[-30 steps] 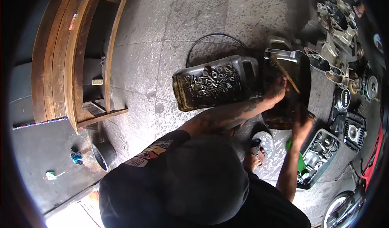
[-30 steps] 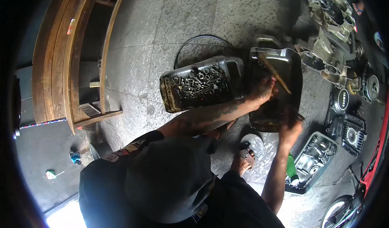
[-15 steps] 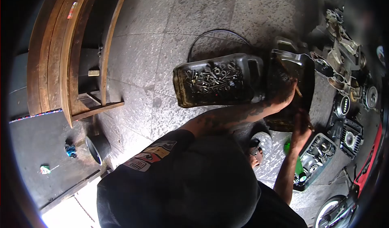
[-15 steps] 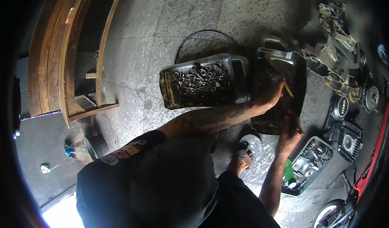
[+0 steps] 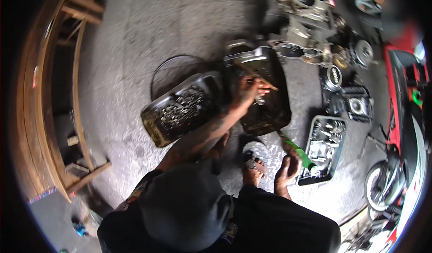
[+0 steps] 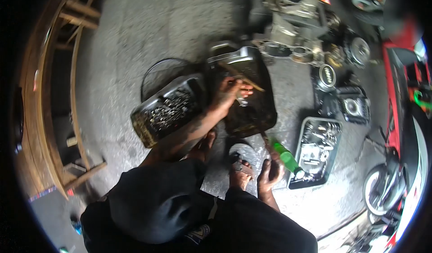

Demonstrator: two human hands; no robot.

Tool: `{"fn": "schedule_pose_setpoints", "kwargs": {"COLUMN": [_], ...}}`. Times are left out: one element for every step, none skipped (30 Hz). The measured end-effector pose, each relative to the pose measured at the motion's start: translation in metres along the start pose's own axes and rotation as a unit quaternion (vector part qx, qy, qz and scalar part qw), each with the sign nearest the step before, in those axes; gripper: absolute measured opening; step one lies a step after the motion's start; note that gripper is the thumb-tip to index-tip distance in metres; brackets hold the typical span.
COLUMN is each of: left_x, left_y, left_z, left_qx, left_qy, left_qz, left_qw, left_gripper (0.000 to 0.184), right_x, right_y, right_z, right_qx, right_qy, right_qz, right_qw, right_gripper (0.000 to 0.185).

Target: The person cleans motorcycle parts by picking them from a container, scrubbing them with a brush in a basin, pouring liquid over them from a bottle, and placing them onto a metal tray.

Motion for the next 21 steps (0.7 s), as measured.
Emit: {"fn": "schedule_pose_setpoints", "kwargs": {"left_x": [0.005, 0.008, 0.007, 0.003, 0.002, -0.008, -0.005, 0.001, 0.011, 0.008, 0.009, 0.004, 0.001, -0.004, -0.010, -0.012, -0.014, -0.021, -0.028, -0.028, -0.024], "left_y": [-0.002, -0.003, 0.000, 0.003, 0.002, 0.008, 0.006, 0.004, 0.000, 0.001, 0.000, 0.003, 0.008, 0.010, 0.011, 0.014, 0.014, 0.011, 0.013, 0.017, 0.013], "left_z": [0.002, 0.003, 0.008, 0.012, 0.007, 0.019, 0.016, 0.009, -0.003, -0.007, -0.012, -0.010, -0.009, -0.006, -0.001, 0.003, 0.008, 0.014, 0.018, 0.020, 0.021], "left_qx": [0.006, 0.012, 0.020, 0.026, -0.003, 0.040, 0.023, 0.063, 0.076, 0.060, 0.057, 0.040, 0.038, 0.028, 0.018, 0.050, 0.083, 0.075, 0.068, 0.063, 0.108], "left_qy": [-0.012, -0.024, -0.027, -0.029, 0.004, -0.010, -0.013, -0.004, 0.004, 0.019, -0.010, -0.046, -0.079, -0.112, -0.102, -0.115, -0.132, -0.133, -0.124, -0.115, -0.138], "left_qz": [-0.010, -0.018, -0.006, 0.006, 0.026, 0.072, 0.049, 0.044, 0.023, 0.034, 0.040, 0.037, 0.027, 0.014, 0.001, 0.001, 0.005, 0.002, -0.007, -0.013, -0.052], "left_qw": [1.000, 0.999, 0.999, 0.999, 1.000, 0.997, 0.998, 0.997, 0.997, 0.997, 0.998, 0.997, 0.996, 0.993, 0.995, 0.992, 0.988, 0.988, 0.990, 0.991, 0.983], "left_gripper": [0.026, 0.026, 0.024, 0.023, 0.022, 0.022, 0.021, 0.021, 0.017, 0.015, 0.016, 0.019, 0.020, 0.021, 0.021, 0.022, 0.024, 0.024, 0.030, 0.036, 0.046], "right_x": [0.005, 0.012, 0.025, 0.038, 0.046, 0.062, 0.071, 0.080, 0.089, 0.088, 0.083, 0.077, 0.073, 0.069, 0.069, 0.065, 0.066, 0.067, 0.069, 0.072, 0.080], "right_y": [0.006, 0.013, 0.026, 0.041, 0.055, 0.080, 0.094, 0.104, 0.111, 0.104, 0.090, 0.079, 0.075, 0.062, 0.051, 0.039, 0.030, 0.024, 0.022, 0.023, 0.022], "right_z": [-0.006, -0.012, -0.003, 0.011, 0.023, 0.053, 0.067, 0.080, 0.098, 0.095, 0.089, 0.082, 0.086, 0.096, 0.104, 0.101, 0.101, 0.101, 0.104, 0.108, 0.112], "right_qx": [-0.041, -0.084, -0.123, -0.163, -0.184, -0.229, -0.253, -0.275, -0.261, -0.219, -0.221, -0.224, -0.174, -0.117, -0.097, -0.128, -0.118, -0.112, -0.114, -0.121, -0.114], "right_qy": [0.019, 0.038, 0.096, 0.153, 0.158, 0.145, 0.155, 0.163, 0.106, 0.146, 0.141, 0.137, 0.132, 0.125, 0.218, 0.203, 0.224, 0.242, 0.214, 0.185, 0.206], "right_qz": [-0.020, -0.039, -0.058, -0.076, -0.038, -0.025, 0.042, 0.106, 0.117, 0.141, 0.149, 0.156, 0.135, 0.114, 0.083, 0.088, 0.076, 0.062, 0.088, 0.112, 0.090], "right_qw": [0.999, 0.995, 0.986, 0.972, 0.969, 0.962, 0.954, 0.942, 0.952, 0.954, 0.953, 0.952, 0.966, 0.979, 0.968, 0.967, 0.965, 0.962, 0.966, 0.969, 0.968], "right_gripper": [0.019, 0.017, 0.013, 0.011, 0.011, 0.012, 0.021, 0.032, 0.050, 0.063, 0.069, 0.076, 0.081, 0.087, 0.093, 0.089, 0.084, 0.080, 0.073, 0.066, 0.068]}}
Point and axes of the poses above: each hand's wrist, its own y-axis away from the middle knuckle, its own x-axis out of the back of the hand, z = x × y, the point moved 3 cm from there along -y, towards the middle knuckle, and after that the axes turned 3 degrees about -x, right-handed, at the moved point
